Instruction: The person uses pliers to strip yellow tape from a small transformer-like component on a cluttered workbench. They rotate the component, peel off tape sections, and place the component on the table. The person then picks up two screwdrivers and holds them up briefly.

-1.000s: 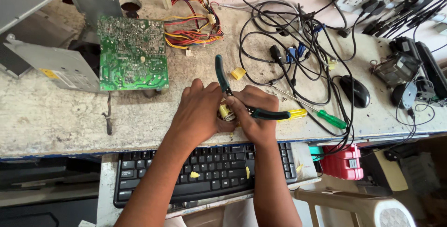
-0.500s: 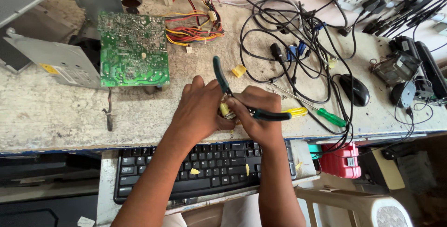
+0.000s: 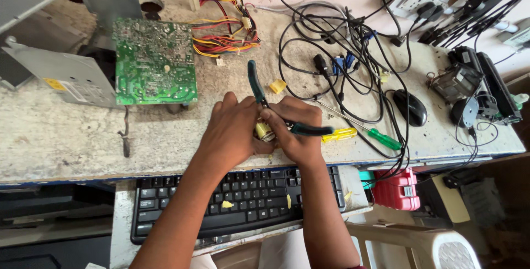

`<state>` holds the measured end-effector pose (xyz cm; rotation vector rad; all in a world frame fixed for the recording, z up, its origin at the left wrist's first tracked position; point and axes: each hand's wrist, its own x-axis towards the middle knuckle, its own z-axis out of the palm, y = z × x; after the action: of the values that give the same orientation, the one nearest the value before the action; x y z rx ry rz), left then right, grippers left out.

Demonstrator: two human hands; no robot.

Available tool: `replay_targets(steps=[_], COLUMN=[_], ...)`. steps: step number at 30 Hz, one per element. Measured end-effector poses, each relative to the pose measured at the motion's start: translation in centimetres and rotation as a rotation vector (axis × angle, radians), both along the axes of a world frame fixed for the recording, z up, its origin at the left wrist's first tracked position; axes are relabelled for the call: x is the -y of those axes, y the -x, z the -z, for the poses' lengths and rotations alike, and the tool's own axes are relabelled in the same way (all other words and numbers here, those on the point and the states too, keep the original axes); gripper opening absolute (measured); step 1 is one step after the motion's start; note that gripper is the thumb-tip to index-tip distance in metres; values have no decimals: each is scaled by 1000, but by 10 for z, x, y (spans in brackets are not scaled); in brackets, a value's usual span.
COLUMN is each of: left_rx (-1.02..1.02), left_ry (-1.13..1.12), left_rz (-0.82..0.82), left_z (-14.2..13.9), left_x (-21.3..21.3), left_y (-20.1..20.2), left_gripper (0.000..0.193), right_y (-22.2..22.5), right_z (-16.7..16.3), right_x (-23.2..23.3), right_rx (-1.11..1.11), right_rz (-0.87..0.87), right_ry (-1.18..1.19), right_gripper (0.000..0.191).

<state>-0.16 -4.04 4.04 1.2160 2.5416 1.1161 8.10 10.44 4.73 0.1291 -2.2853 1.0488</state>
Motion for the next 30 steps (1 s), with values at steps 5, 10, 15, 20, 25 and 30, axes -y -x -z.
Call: replay_targets(steps=[5,10,15,20,25,30], left_rx=[-31,-11,-10,-6,48,-23], left_ry=[-7,10,-48,5,69,-12], left_rz=[19,6,1,17,32,5], left_z=[1,-1,1,1,-3,-2], left_x=[1,0,0,1,1,-1], left_y=[-2,-1,-1,-1,-2,-1], left_gripper=[56,52,55,56,55,59], right_y=[-14,-4,6,-2,-14,1], right_z=[-4,-3,1,-8,-13,-4], right_x=[2,2,3,4,3,0], right_rx=[-4,-16,-47,-8,49,13], right_rz=[-3,-15,13,-28,-46,5], right_ry=[-59,-22,-46,-64,-39,19], right_gripper=[7,6,7,5,8,6])
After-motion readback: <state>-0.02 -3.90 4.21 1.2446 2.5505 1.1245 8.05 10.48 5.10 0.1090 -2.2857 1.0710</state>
